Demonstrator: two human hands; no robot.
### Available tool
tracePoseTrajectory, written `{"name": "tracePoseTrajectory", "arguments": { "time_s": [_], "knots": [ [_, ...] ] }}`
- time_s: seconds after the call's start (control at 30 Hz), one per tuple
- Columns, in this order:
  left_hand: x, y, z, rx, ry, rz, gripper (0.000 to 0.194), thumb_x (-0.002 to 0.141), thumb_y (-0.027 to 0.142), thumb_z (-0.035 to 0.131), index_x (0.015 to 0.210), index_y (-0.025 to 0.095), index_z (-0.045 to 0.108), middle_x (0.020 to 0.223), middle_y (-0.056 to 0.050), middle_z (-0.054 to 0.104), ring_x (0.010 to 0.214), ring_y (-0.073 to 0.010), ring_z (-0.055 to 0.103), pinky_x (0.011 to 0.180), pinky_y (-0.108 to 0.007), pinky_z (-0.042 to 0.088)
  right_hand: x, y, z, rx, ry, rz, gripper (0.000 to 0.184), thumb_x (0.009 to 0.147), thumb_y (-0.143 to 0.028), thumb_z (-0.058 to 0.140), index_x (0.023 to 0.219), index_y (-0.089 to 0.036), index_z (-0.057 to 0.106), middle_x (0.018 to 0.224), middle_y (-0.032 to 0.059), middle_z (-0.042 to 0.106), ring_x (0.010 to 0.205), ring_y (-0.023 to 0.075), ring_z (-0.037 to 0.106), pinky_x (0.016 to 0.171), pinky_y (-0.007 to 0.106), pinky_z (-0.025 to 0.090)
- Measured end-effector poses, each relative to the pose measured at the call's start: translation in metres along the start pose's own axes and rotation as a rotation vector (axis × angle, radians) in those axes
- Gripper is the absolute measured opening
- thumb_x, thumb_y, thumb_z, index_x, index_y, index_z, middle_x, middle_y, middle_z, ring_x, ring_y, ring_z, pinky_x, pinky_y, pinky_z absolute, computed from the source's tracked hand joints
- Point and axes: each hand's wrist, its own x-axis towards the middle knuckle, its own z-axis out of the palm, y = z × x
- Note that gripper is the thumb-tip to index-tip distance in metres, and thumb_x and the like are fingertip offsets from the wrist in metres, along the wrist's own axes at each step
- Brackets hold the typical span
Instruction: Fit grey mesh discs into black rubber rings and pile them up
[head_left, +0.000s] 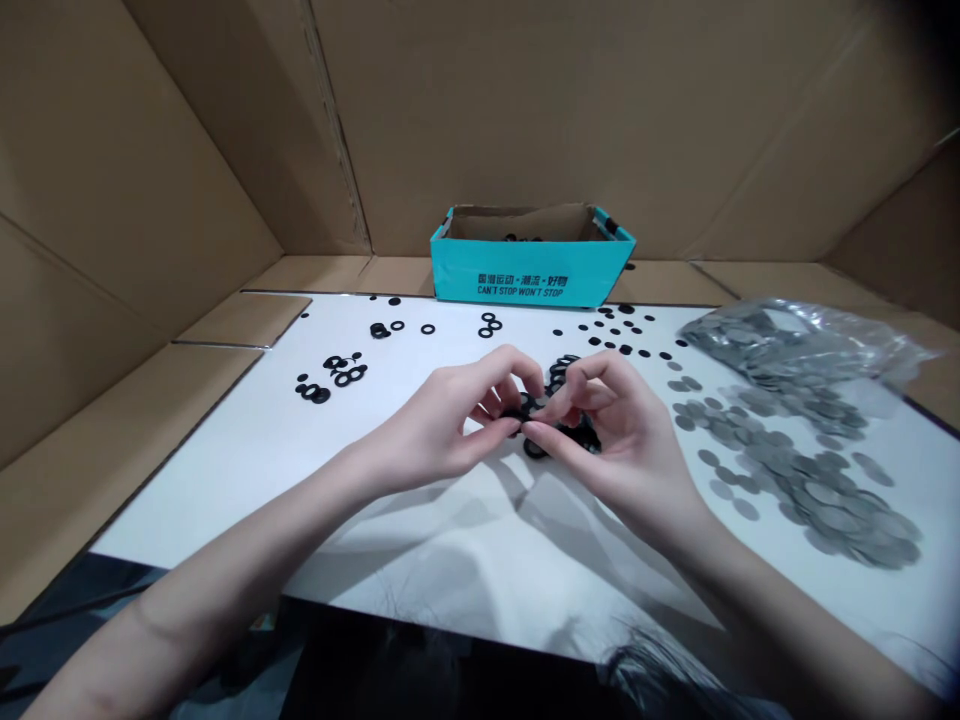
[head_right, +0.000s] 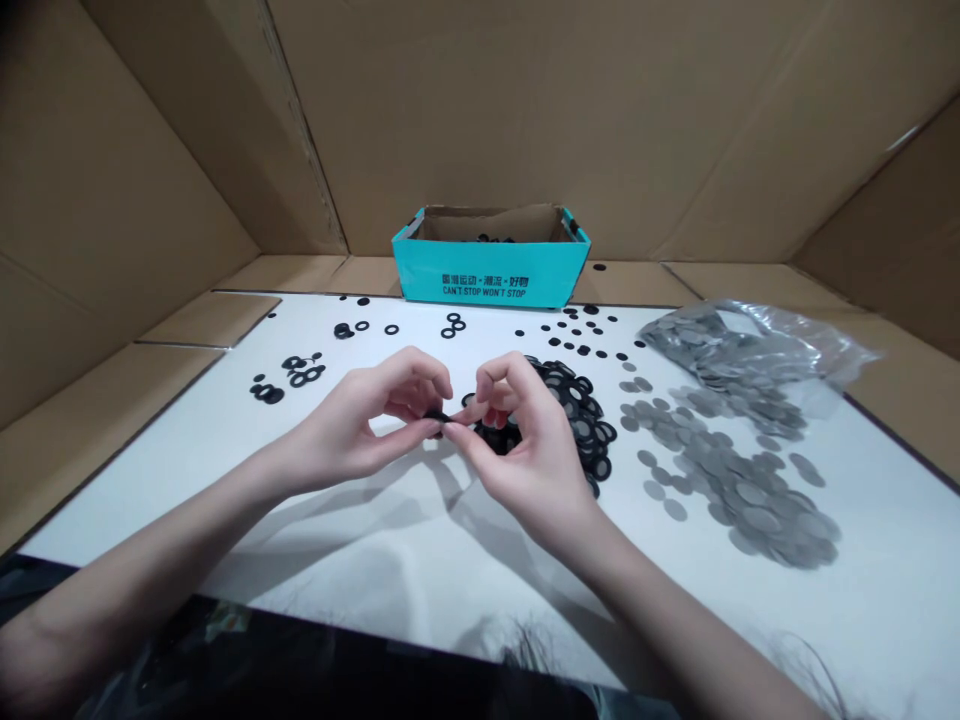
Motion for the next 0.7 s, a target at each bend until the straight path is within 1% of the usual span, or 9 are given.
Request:
{"name": "tracePoseTrajectory", "arguments": {
  "time_s": [0.13,0.2,0.23,0.37,0.53,0.6,0.7],
  "knots": [
    [-0.001,0.002,-0.002,0.056,-0.06,0.003,0.028,0.088,0.001,0.053,0.107,0.022,0.054,0.094,0.003,0.064,0.078,-0.0084,0.062,0.075,-0.022,0.053,-0.001,0.003,0.001,-0.132,0.009,-0.139,0.027,0.082,-0.01,0.068,0.088,-0.027,0.048,0.075,-0.0059,0.059,0.069,0.0141,0.064,0.067,0.03,0.05],
    [-0.002,0.0,-0.002,0.067,-0.059,-0.024,0.031,0.087,0.002,0.054,0.11,0.022,0.054,0.09,0.003,0.063,0.077,-0.0093,0.061,0.075,-0.023,0.054,0.0,0.003,0.0,-0.192,-0.022,-0.186,0.025,0.083,-0.009,0.067,0.089,-0.026,0.05,0.078,-0.0049,0.061,0.069,0.0133,0.065,0.066,0.028,0.05],
    [-0.002,0.0,-0.002,0.06,-0.048,-0.035,0.031,0.087,0.003,0.055,0.111,0.022,0.054,0.088,0.003,0.062,0.077,-0.0099,0.062,0.075,-0.024,0.055,0.0,0.003,0.0,-0.204,-0.036,-0.186,0.024,0.083,-0.009,0.066,0.089,-0.026,0.05,0.078,-0.0045,0.061,0.07,0.0132,0.065,0.066,0.028,0.05],
    [-0.001,-0.002,0.001,0.018,0.019,-0.016,0.029,0.088,0.007,0.056,0.113,0.022,0.054,0.089,0.001,0.063,0.079,-0.0112,0.064,0.075,-0.025,0.056,0.001,0.001,-0.004,-0.155,-0.03,-0.087,0.023,0.086,-0.014,0.068,0.094,-0.027,0.05,0.079,-0.0037,0.067,0.073,0.0144,0.069,0.068,0.029,0.05],
    [0.0,-0.004,0.004,-0.007,0.086,0.044,0.026,0.091,0.007,0.057,0.113,0.02,0.056,0.091,0.0,0.064,0.077,-0.0101,0.062,0.071,-0.022,0.055,0.003,-0.002,-0.005,-0.071,-0.008,-0.006,0.022,0.083,-0.016,0.071,0.09,-0.026,0.053,0.075,-0.0046,0.068,0.07,0.0138,0.066,0.068,0.029,0.049],
    [0.0,-0.005,0.004,-0.025,0.103,0.079,0.026,0.092,0.01,0.062,0.115,0.02,0.056,0.094,-0.001,0.065,0.077,-0.0099,0.063,0.071,-0.022,0.056,0.005,-0.002,-0.005,0.044,-0.014,0.09,0.025,0.081,-0.019,0.075,0.09,-0.026,0.053,0.074,-0.0049,0.069,0.067,0.0132,0.064,0.064,0.028,0.047],
    [0.0,-0.009,0.002,-0.046,0.104,0.18,0.036,0.09,0.014,0.071,0.122,0.022,0.057,0.112,-0.005,0.068,0.086,-0.0113,0.068,0.076,-0.021,0.059,0.007,-0.003,-0.006,0.327,-0.052,0.301,0.037,0.074,-0.026,0.085,0.09,-0.026,0.051,0.073,-0.0058,0.072,0.061,0.0111,0.06,0.057,0.025,0.047]
  ]
}}
